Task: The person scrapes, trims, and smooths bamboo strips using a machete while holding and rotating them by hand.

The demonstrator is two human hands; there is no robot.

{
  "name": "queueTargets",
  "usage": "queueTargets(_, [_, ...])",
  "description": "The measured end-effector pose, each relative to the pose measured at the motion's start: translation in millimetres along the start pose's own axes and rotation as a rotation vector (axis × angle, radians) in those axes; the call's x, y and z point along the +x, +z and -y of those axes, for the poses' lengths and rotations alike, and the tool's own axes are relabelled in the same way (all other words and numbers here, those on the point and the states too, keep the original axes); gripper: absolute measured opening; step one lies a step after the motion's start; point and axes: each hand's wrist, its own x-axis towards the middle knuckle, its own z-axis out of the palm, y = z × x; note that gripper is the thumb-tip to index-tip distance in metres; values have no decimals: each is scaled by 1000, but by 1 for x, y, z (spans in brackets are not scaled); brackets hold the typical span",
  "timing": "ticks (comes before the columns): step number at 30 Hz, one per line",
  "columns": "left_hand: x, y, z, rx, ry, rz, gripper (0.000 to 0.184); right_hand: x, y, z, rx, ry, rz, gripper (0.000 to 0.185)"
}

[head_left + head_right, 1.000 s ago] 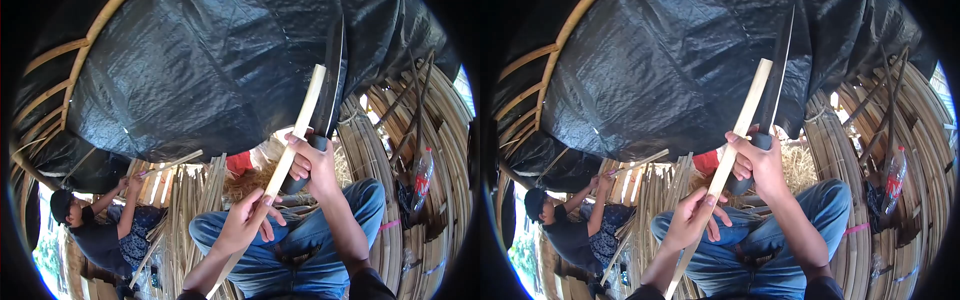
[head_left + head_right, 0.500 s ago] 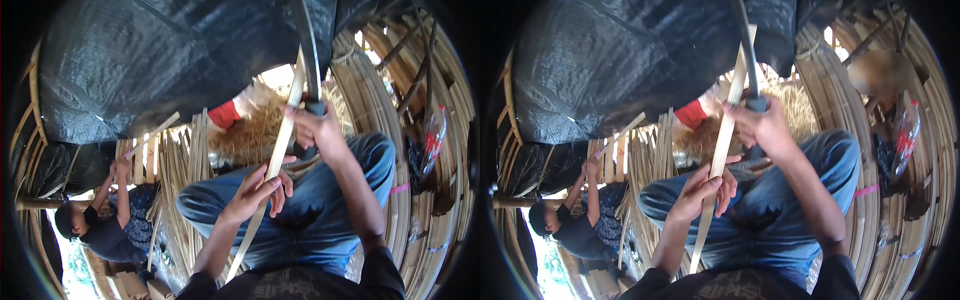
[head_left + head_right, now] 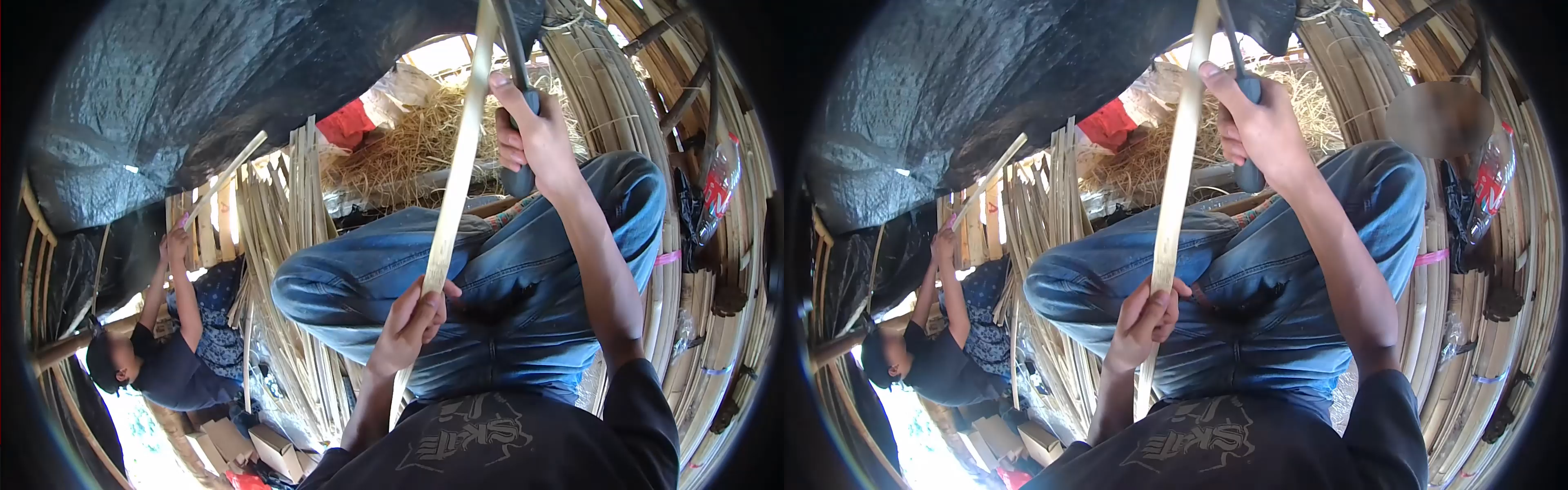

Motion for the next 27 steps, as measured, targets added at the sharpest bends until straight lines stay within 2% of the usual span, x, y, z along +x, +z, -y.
queueTargets(1, [1, 1, -7, -4, 5, -13, 28, -2, 4, -3, -2, 1, 14, 40])
queueTargets(4, [5, 0, -24, -132, 1, -86, 34, -10, 16, -19, -279, -176, 178, 69])
queueTargets(8, [3, 0, -41, -93, 51, -157, 35, -15, 23, -37, -623, -523, 230, 55])
queueTargets(9, [2, 1, -43, -82, 61, -172, 35, -17, 24, -36, -618, -528, 235, 55])
queueTargets(11, [1, 3, -44, -64, 72, -191, 34, -23, 25, -30, -872, -889, 179, 52])
queueTargets(12, [1, 3, -43, -7, 100, -234, 33, -25, 23, -26, -999, -908, 219, 51])
queueTargets(13, [1, 4, -42, 52, 125, -276, 33, -28, 23, -20, -991, -907, 217, 51])
queueTargets(15, [2, 2, -40, 63, 126, -313, 31, -35, 24, -13, -1168, -752, 337, 48])
queueTargets(19, [6, 3, -32, 51, 129, -370, 28, -45, 27, -22, -1242, -767, 333, 50])
queueTargets(20, [6, 5, -31, 54, 128, -366, 28, -41, 32, -36, -1161, -931, 252, 66])
queueTargets(21, [7, 7, -30, 44, 139, -352, 27, -42, 30, -38, -1160, -929, 247, 66])
queueTargets(24, [4, 9, -31, 19, 140, -346, 27, -44, 37, -35, -1189, -1145, 253, 71])
queueTargets(27, [-7, 7, -34, 23, 92, -383, 27, -25, 26, -39, -1201, -1062, 146, 72])
